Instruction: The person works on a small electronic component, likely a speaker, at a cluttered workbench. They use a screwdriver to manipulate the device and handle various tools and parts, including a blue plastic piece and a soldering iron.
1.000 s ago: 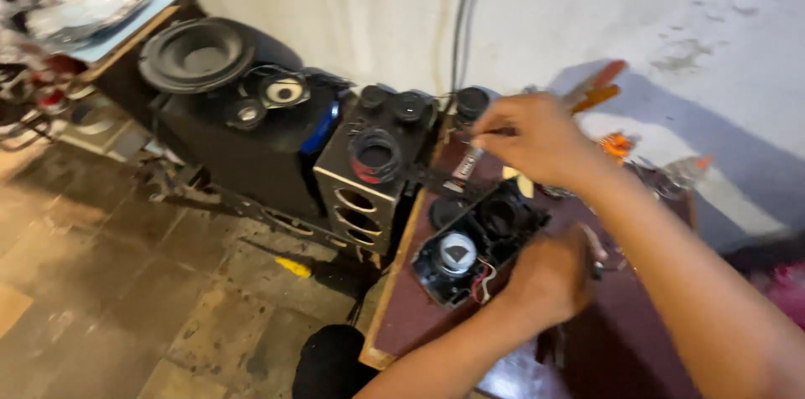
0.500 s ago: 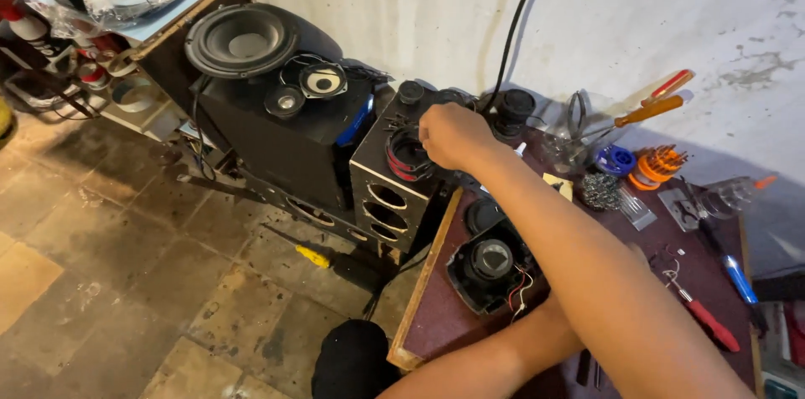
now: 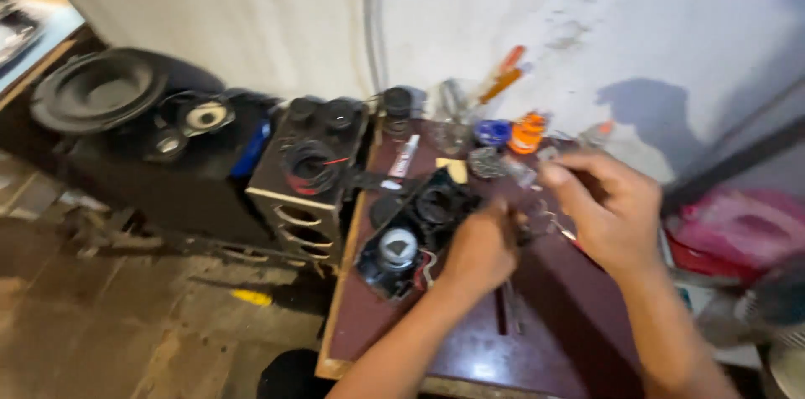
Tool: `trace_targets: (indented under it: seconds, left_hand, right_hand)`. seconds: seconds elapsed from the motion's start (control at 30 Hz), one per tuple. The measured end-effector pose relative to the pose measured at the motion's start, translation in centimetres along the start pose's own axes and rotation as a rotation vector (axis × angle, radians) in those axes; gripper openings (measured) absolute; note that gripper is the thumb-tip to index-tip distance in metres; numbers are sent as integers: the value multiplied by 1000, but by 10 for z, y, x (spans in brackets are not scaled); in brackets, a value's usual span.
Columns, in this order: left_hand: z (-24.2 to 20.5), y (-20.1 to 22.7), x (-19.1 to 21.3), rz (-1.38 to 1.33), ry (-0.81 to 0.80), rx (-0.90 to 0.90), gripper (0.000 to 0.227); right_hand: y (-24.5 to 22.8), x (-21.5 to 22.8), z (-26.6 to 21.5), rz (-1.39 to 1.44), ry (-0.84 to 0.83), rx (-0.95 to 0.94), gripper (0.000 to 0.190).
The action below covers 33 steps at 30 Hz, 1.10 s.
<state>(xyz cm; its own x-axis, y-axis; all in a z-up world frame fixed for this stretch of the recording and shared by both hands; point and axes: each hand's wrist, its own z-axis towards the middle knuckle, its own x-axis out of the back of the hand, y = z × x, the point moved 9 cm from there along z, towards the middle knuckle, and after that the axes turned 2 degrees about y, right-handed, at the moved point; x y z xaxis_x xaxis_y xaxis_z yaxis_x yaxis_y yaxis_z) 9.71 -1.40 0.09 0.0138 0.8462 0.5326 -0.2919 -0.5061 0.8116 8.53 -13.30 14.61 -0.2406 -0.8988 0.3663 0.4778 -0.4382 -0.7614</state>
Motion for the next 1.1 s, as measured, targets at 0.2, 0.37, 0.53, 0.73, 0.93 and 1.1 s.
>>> trace_targets:
  seconds: [0.2,0.37,0.53,0.73,0.93,1.1]
  left_hand:
    - [6,9,6,-120,52,-7,11]
    - [2,19,4,-254,25,-74,8]
    - [-1,23,4,-317,-1,-130,10]
    - [-7,27,1,-425,-64,-148,10]
    - [-2,42,24,-366,63,-111,10]
    - [-10,58,35,-184,198,-350,18]
  right_hand:
    - [119,42,-90,13,271,-375,6]
    - [103,16,-113,10,187,-227,30]
    - [99,7,-117,130,169,-244,45]
    - [131,-2,-127,183,163,-304,44]
    - [138,0,-102,39,134,-58,44]
    - [146,-1,-101,-37,172,39,40]
